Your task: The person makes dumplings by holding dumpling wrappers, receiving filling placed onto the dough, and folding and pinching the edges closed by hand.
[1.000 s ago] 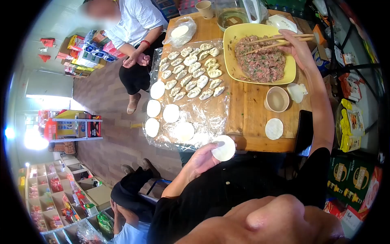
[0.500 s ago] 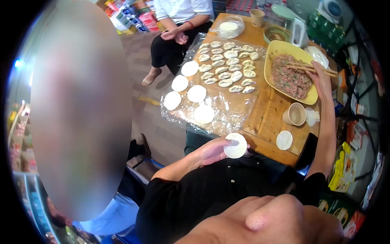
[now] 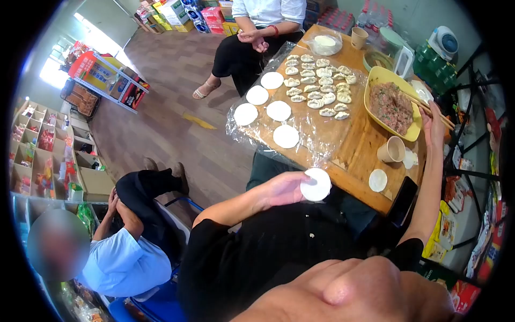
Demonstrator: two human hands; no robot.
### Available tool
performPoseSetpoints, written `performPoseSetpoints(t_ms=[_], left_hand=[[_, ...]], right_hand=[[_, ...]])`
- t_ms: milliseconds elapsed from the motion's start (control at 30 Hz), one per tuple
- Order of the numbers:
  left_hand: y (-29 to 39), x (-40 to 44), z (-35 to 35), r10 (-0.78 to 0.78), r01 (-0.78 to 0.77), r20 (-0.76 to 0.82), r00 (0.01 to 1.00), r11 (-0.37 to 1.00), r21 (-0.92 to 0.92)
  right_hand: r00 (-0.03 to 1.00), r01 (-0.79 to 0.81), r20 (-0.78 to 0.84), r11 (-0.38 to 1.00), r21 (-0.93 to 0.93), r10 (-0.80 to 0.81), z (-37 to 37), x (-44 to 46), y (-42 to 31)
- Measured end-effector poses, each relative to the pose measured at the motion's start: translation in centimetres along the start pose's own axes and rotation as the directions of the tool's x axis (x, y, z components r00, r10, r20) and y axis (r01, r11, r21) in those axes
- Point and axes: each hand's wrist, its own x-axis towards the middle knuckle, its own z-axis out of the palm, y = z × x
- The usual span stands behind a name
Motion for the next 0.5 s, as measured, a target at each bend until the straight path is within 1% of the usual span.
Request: performPoseSetpoints(t_ms=[33, 100, 167, 233, 300, 333, 367, 433, 500], left_hand=[[0.2, -0.1, -0.1, -0.001, 0.001, -0.006, 1.0, 1.0, 0.002], [0.8, -0.1, -0.3, 0.053, -0.05, 0.047, 0.998, 0.997, -0.06], [1.8, 0.3, -0.2, 0.057, -0.051, 0.06, 0.997, 0.995, -0.09], [3.1, 0.9, 0.8, 0.093, -0.083, 0.137, 0.986, 0.994, -0.077], [4.3, 1.2, 2.8, 0.094, -0.087, 0.151, 0.984, 0.995, -0.052], [4.4, 1.6, 2.9, 0.146, -0.15, 0.116, 0.982, 0.988, 0.022], [4.6, 1.8, 3.3, 0.157, -0.16, 0.102, 0.982, 0.987, 0.024], [4.9, 2.2, 3.7, 0.125, -0.129, 0.169, 0.978, 0.992, 0.009], [4.9, 2.4, 4.1, 0.095, -0.092, 0.186, 0.978, 0.996, -0.022]], right_hand=[[1.0, 0.006, -0.001, 1.0, 0.009, -0.006, 0.0, -0.7, -0.4], [0.999, -0.023, -0.026, 1.0, 0.003, 0.023, 0.6, -2.0, -1.5], [0.997, -0.068, 0.042, 0.991, 0.118, 0.064, 1.5, -4.6, -2.4], [0.995, -0.068, 0.089, 0.984, 0.165, 0.054, 4.1, -8.5, -3.8], [0.991, -0.093, 0.108, 0.991, 0.099, 0.082, 6.7, -12.3, -4.9], [0.985, -0.109, 0.142, 0.992, 0.059, 0.1, 7.5, -13.9, -5.0], [0.977, -0.125, 0.179, 0.992, 0.021, 0.119, 8.3, -15.4, -5.1], [0.957, -0.165, 0.243, 0.986, 0.013, 0.157, 9.5, -18.0, -5.1], [0.93, -0.165, 0.326, 0.986, -0.034, 0.167, 11.0, -20.1, -5.7]])
